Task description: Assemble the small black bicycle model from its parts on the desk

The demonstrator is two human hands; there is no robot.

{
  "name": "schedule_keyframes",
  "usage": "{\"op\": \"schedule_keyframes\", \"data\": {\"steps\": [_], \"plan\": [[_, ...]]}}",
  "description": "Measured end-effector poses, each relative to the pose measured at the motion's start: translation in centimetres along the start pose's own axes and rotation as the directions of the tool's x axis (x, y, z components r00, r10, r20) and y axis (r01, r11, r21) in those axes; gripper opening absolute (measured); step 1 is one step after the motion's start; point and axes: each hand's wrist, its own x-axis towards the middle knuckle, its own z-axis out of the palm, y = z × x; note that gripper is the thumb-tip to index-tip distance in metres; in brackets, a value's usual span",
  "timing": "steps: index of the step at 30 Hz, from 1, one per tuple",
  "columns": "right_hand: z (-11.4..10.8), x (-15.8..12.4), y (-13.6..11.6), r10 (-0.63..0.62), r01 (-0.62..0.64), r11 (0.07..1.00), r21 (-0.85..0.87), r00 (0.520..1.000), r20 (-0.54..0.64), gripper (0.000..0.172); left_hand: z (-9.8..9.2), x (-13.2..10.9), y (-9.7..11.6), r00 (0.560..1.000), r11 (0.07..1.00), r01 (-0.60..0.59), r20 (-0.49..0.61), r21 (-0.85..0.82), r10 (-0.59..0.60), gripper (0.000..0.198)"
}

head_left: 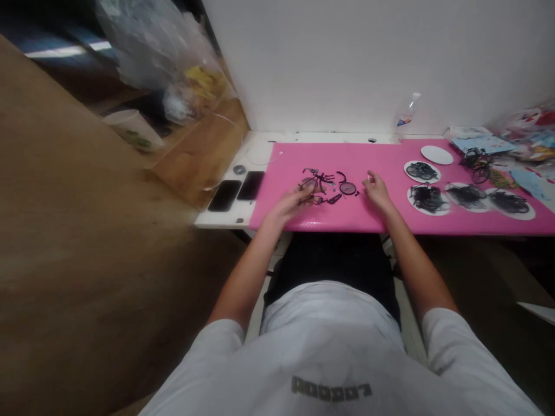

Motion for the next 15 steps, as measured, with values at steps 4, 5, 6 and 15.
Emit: {"op": "schedule_keyframes", "data": {"steps": [4, 5, 6, 15], "plan": [[-0.1, 0.9, 2.8, -0.161, 0.152, 0.972, -0.179, 0.986, -0.036, 0.052, -1.2, 1.0, -1.6, 0.996, 0.998, -0.063, -0.064, -0.031, 0.061, 0.043], [-0.2, 1.0, 3.3, -0.187, 0.179, 0.960, -0.213, 0.982, -0.018, 0.047, -1.6, 1.4, -2.1, 0.990, 0.995, -0.098, -0.107, -0.032, 0.094, 0.047], [-0.2, 1.1, 3.6, -0.207, 0.204, 0.947, -0.248, 0.978, 0.012, 0.042, -2.0, 1.8, -2.6, 0.980, 0.991, -0.134, -0.150, -0.019, 0.129, 0.050], [0.2, 0.5, 3.9, -0.428, 0.459, 0.814, -0.356, 0.888, 0.167, 0.032, -4.1, 3.8, -5.5, 0.898, 0.944, -0.304, -0.293, 0.126, 0.328, 0.051]]}}
